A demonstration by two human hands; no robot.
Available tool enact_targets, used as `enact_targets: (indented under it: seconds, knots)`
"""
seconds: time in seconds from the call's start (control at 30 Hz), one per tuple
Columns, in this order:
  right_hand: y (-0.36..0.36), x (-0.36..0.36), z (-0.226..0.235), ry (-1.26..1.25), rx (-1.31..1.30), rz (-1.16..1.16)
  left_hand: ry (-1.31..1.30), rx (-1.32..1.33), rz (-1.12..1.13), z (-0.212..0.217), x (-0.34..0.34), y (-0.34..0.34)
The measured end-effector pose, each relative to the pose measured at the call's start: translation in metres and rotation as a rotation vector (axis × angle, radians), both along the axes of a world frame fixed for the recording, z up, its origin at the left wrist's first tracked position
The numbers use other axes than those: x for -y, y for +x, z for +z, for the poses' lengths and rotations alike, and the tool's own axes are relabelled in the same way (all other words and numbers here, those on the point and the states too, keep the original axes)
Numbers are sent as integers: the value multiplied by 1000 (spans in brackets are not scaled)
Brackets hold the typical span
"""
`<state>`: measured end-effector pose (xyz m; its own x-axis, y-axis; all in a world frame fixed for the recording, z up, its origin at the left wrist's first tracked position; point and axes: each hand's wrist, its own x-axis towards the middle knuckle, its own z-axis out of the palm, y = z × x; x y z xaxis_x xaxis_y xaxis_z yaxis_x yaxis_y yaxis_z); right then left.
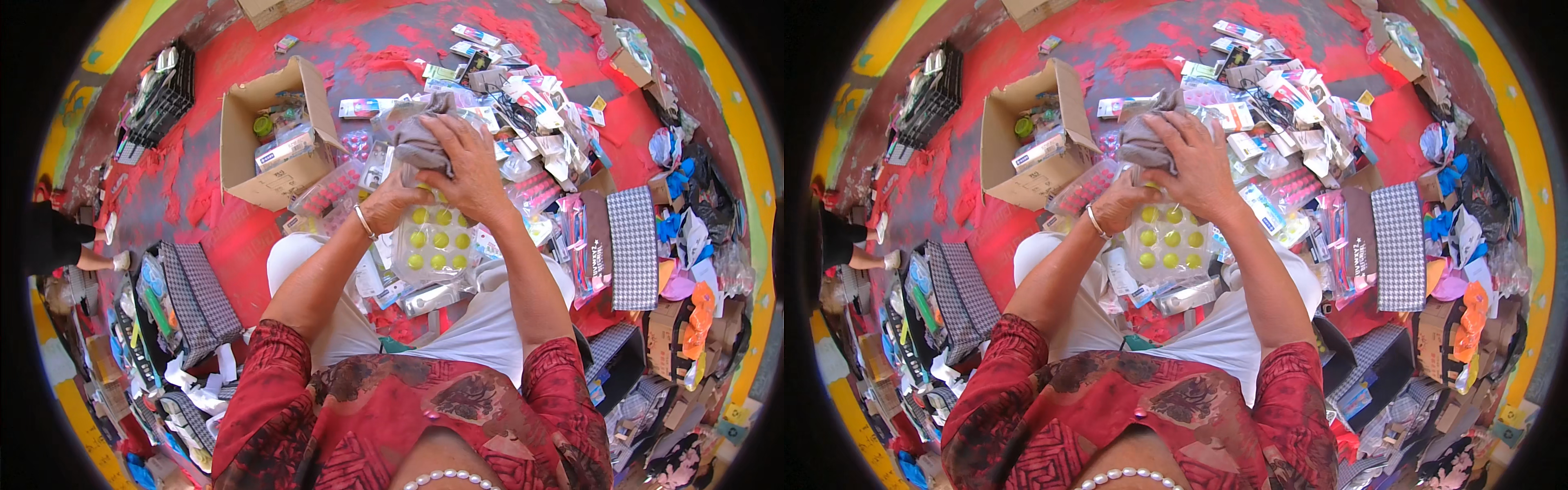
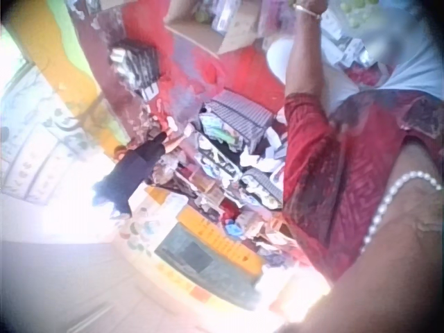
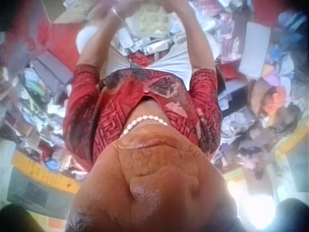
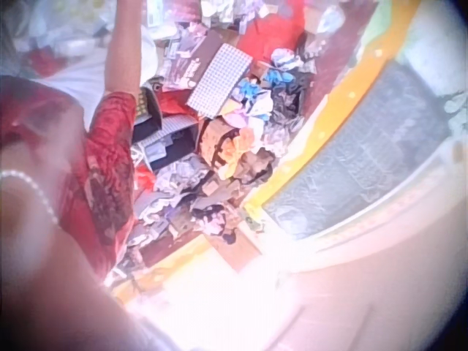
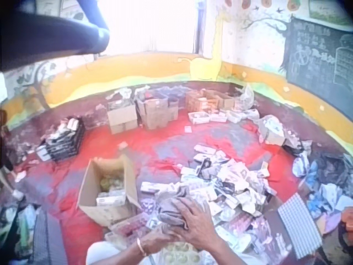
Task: The person sits on the floor and repeatedly picks up blister packs containing small yellow balls, wipes them with a cloth, and places them into a black bin. The person handles multiple packs one at a time, turning them over and stacking them in the bin.
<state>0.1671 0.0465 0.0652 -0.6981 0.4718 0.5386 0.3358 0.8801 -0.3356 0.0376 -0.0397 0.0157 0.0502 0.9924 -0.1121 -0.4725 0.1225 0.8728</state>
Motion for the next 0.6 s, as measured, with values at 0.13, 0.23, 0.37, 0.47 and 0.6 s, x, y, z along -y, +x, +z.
enact_targets:
  seconds: [0.13, 0.23, 0.37, 0.47, 0.6]
  knots:
    - [8, -29, -18, -176, -197, -96, -12, 274, -84, 6, 4, -3]
    - [20, -57, -30, -430, -393, -311, -98, 273, -139, 5, 9, -9]
    - [42, -82, -10, -919, -895, -382, -140, 371, -95, 3, 11, -19]
    - [32, -68, 9, -782, -802, -217, -292, 257, -38, -1, 9, -19]
    - [-15, -19, -6, -458, -43, -303, -372, 326, 1, -12, 0, -13]
